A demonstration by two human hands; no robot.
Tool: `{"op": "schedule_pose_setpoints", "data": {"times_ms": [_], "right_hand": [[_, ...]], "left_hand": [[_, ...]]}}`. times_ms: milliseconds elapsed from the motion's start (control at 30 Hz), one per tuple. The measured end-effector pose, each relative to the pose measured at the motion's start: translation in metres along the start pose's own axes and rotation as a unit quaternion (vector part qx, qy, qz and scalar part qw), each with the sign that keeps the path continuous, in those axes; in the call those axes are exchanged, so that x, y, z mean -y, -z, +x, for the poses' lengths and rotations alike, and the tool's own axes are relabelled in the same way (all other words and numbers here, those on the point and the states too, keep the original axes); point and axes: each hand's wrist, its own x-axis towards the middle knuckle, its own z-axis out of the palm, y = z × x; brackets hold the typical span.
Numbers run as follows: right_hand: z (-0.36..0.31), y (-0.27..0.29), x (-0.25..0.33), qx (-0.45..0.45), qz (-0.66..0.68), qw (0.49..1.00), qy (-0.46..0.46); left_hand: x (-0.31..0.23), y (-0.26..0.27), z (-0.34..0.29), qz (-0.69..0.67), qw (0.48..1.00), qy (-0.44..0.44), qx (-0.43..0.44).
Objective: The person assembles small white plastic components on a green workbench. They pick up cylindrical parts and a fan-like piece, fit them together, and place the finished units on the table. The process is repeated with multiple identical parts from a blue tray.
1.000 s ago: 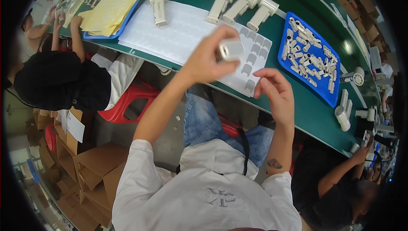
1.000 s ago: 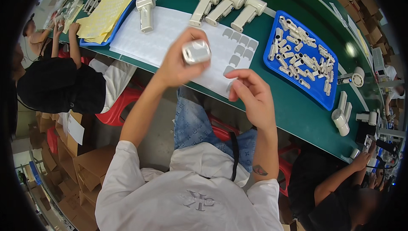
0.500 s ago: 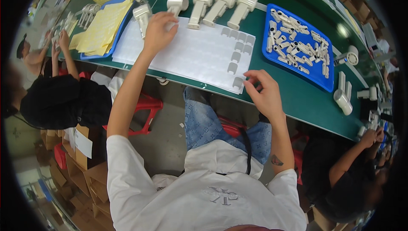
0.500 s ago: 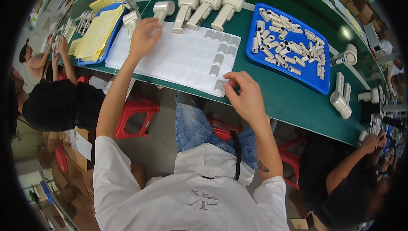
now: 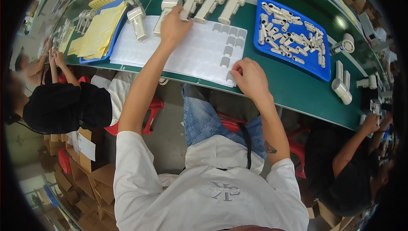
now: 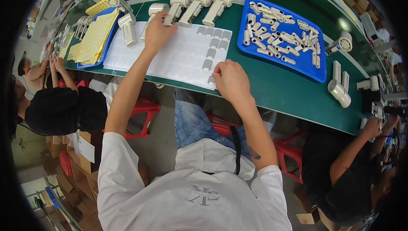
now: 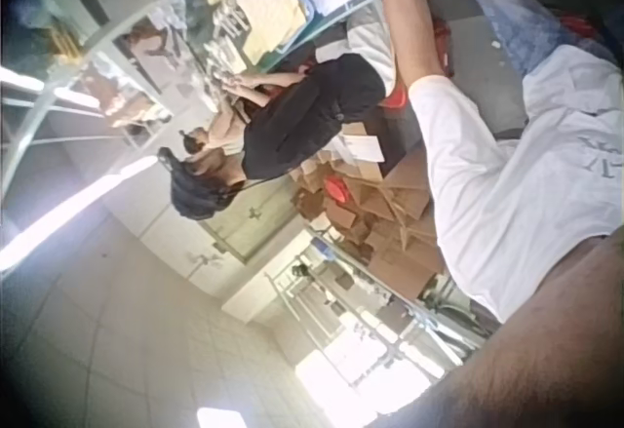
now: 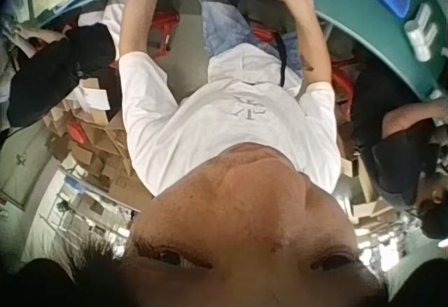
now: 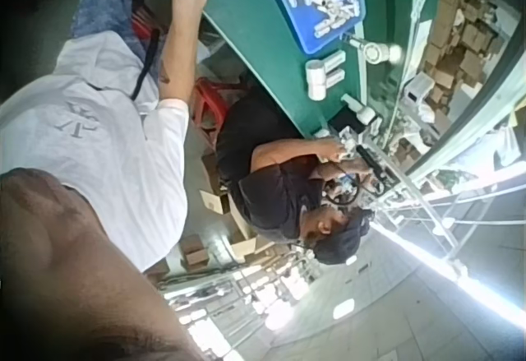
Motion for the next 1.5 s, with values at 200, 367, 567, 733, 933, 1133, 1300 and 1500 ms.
{"op": "schedule_pose_setpoints", "data": {"times_ms": [200, 367, 567, 733, 933, 1133, 1300, 1500], "right_hand": [[-0.003, -0.006, -0.006, -0.024, 0.017, 0.999, 0.021], [-0.003, -0.005, -0.009, -0.001, 0.001, 1.0, 0.024], [-0.006, -0.007, -0.009, -0.026, 0.01, 0.999, 0.039], [-0.006, 0.001, -0.005, 0.012, 0.007, 0.999, 0.045], [-0.015, 0.023, -0.01, 0.064, 0.133, 0.989, 0.025], [-0.027, 0.041, -0.011, -0.072, 0.307, 0.949, 0.005], [-0.03, 0.057, 0.016, -0.099, 0.494, 0.863, 0.045], [-0.021, 0.058, 0.047, -0.044, 0.562, 0.813, 0.142]], "left_hand": [[-0.011, 0.04, 0.025, -0.1, 0.978, -0.048, -0.177], [-0.038, 0.075, 0.019, -0.215, 0.94, -0.125, -0.233], [-0.055, 0.085, -0.041, -0.447, 0.856, -0.103, -0.24], [-0.068, 0.053, -0.076, -0.538, 0.816, -0.035, -0.208], [-0.065, 0.026, -0.095, -0.51, 0.849, -0.085, -0.107], [-0.075, 0.024, -0.111, -0.52, 0.846, -0.117, 0.029], [-0.067, 0.02, -0.123, -0.496, 0.839, -0.203, 0.09], [-0.068, 0.027, -0.13, -0.479, 0.842, -0.203, 0.142]]}}
